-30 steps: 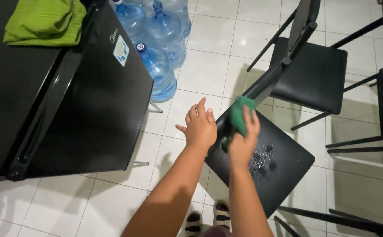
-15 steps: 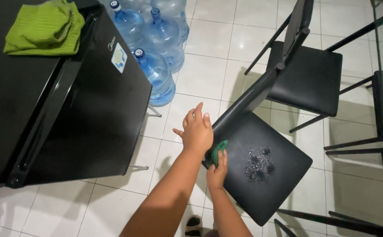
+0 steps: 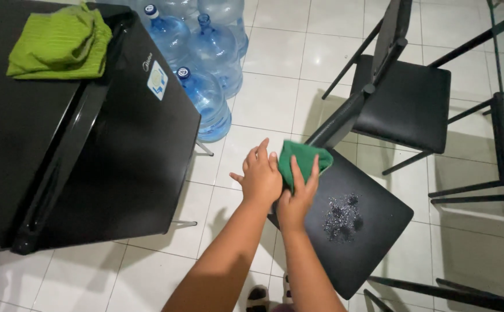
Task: The person cleans chairs by wiping the legs and frame with a cloth, spraying liquid onto a chair seat using a spray bottle, and wiping down the chair with the cloth.
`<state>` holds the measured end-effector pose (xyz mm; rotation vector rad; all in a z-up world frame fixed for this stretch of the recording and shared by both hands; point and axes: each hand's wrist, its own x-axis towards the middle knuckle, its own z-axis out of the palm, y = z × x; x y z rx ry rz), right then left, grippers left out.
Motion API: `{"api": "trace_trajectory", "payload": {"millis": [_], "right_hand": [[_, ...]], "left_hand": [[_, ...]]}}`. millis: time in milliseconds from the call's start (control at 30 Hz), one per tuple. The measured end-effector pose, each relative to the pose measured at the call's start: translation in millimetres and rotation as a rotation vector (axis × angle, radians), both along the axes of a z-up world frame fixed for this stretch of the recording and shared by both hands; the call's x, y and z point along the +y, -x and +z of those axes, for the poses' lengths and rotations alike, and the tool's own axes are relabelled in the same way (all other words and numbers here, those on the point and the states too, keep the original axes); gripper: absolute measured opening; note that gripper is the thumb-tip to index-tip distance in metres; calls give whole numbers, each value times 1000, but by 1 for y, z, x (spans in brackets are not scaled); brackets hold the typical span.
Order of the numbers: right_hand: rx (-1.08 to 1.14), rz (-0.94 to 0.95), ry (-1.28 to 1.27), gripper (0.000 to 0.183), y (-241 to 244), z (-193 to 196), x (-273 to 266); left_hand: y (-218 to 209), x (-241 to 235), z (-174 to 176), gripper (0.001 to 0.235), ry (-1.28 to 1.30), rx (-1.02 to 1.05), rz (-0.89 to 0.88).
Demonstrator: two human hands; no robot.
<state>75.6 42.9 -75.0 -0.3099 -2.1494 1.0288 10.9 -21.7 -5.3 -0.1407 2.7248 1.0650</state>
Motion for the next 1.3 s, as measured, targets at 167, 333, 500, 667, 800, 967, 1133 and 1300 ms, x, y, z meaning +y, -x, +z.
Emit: {"api": "trace_trajectory", "payload": {"millis": [167,333,500,667,800,967,1133,1300], "right_hand": [[-5,-18,196,73,-18,-122,0],[-176,20,567,77,-34,-185,7],[-9,-173,1235,81,-33,-106,17],[99,42,282,70,-32,-18,22],[-15,78,-65,76,-17,1,12],[3,124,-253,82,16,-7,65],[-14,15,-293,91,95,10,162],[-104,17,-40,95,125,23,211]], "left_hand": [[1,1,-1,51,-12,-17,-7],[0,0,0,51,8,-35,-2],[2,0,-2,51,-3,-46,-8],[-2,-1,-5,50,-26,-36,8],[-3,-2,-2,50,-36,-52,11],[-2,-2,-4,51,1,-58,13],[-1,-1,-2,51,8,-53,15],[-2,-1,0,51,7,-61,5]]}}
